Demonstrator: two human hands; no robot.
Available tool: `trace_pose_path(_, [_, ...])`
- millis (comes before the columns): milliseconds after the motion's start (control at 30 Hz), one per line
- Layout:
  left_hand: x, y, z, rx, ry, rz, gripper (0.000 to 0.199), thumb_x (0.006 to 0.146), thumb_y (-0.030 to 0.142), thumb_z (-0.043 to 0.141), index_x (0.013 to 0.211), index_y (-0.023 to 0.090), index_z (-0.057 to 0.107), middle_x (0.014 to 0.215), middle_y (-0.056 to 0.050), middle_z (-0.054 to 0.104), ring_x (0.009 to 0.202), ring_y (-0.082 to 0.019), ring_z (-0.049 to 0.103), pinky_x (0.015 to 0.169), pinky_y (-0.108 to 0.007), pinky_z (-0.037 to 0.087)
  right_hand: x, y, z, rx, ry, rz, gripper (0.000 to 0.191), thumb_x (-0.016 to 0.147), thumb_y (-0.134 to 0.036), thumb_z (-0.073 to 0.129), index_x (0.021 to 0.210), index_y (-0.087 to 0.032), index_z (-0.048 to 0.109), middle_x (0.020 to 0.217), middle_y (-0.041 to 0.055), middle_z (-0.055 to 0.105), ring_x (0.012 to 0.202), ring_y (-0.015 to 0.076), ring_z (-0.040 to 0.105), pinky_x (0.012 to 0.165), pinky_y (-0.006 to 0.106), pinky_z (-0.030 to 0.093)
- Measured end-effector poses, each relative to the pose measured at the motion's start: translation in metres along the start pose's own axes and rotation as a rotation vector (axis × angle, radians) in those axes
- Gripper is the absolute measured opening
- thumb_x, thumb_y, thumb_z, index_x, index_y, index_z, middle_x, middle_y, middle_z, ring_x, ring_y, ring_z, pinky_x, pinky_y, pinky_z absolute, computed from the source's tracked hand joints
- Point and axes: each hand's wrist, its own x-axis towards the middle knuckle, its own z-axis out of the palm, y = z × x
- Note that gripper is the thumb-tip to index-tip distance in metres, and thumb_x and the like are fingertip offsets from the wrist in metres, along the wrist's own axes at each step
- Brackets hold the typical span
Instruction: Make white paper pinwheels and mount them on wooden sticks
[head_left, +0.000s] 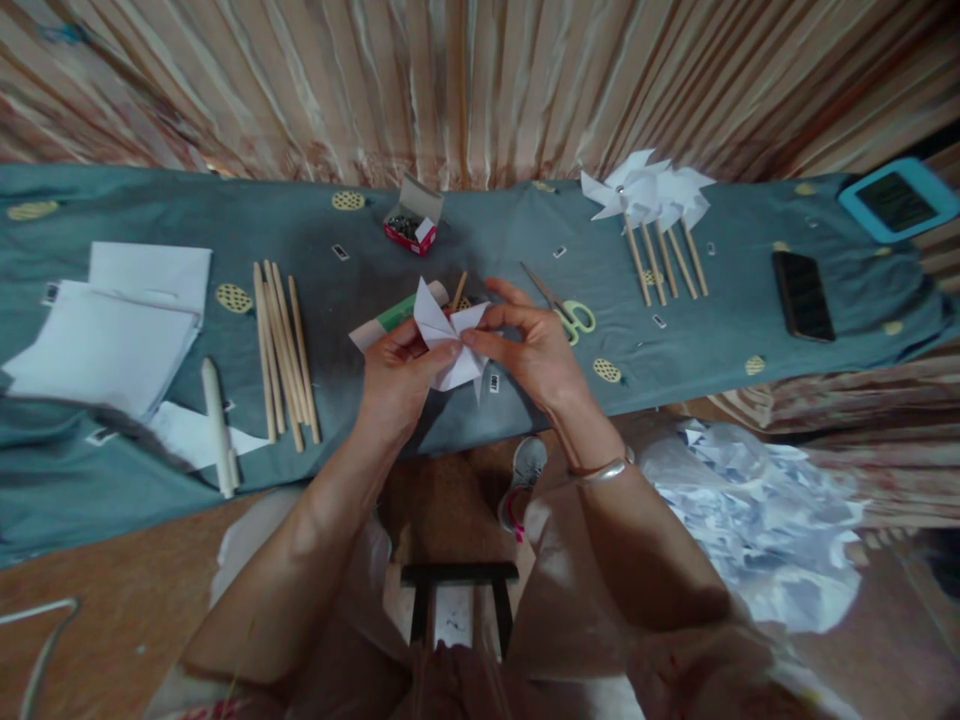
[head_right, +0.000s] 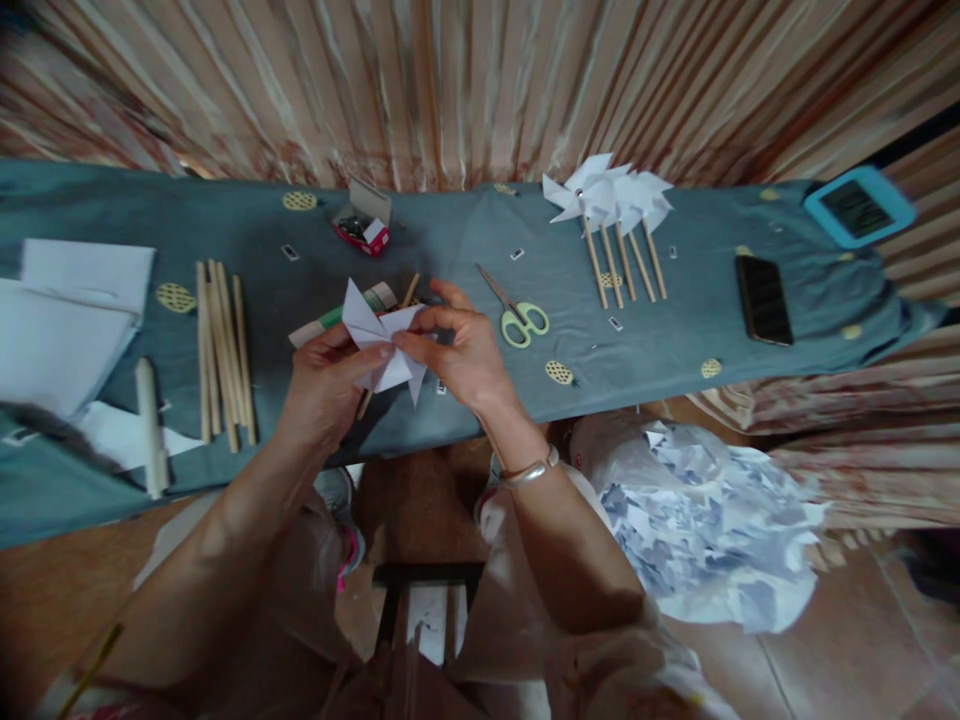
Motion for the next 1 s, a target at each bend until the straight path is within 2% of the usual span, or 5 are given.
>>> trace_pose_path(267, [0.000,-0.001,-0.001,0.021,-0.008,-0.005,0.030,0.057,0.023,0.086,0.085,0.019,0.075,0.088,-0.003,0.077,0.080,-0.020,0.069,0.079,-0.034,0.056,0.000,-0.002,0.000,-0.029,-0.001,-0.023,0.010,0.068,-0.022,0.080,0.064,-0.022,0.071,0.123,0.0052,0.068,0.136,0.0277,0.049,0.112,0.044,0.038])
trace_pose_path(633, [0.001,0.000,-0.001,0.004,-0.024,0.001,0.026,0.056,0.020,0.085,0.079,0.020,0.075,0.083,-0.001,0.077,0.075,-0.018,0.069,0.079,-0.033,0.056,-0.002,-0.003,0.001,-0.052,-0.008,-0.054,0.009,0.068,-0.023,0.080,0.067,-0.022,0.071,0.115,0.0043,0.070,0.138,0.0265,0.047,0.115,0.044,0.034])
trace_pose_path(800, [0.002,0.004,0.000,-0.041,0.009,-0.011,0.026,0.055,0.019,0.083,0.079,0.020,0.075,0.083,-0.002,0.077,0.084,-0.023,0.071,0.079,-0.035,0.058,-0.003,-0.005,-0.007,0.091,0.165,-0.096,0.010,0.078,-0.037,0.075,0.079,-0.027,0.073,0.116,0.0007,0.071,0.137,0.0225,0.048,0.116,0.043,0.034])
trace_pose_path(900, [0.003,0.007,0.000,-0.085,0.002,-0.053,0.022,0.056,0.019,0.081,0.076,0.019,0.072,0.082,-0.003,0.076,0.089,-0.025,0.071,0.080,-0.036,0.057,-0.004,-0.003,-0.011,0.230,0.266,-0.020,0.017,0.078,-0.044,0.073,0.080,-0.028,0.073,0.110,0.0017,0.074,0.126,0.0217,0.057,0.107,0.040,0.044])
trace_pose_path(1000, [0.005,0.009,-0.001,-0.127,-0.008,-0.085,0.021,0.057,0.020,0.081,0.075,0.020,0.070,0.084,-0.003,0.076,0.088,-0.024,0.071,0.080,-0.036,0.057,-0.006,0.000,-0.010,0.353,0.229,0.128,0.021,0.071,-0.044,0.079,0.079,-0.026,0.073,0.101,0.0012,0.076,0.103,0.0191,0.068,0.090,0.033,0.054])
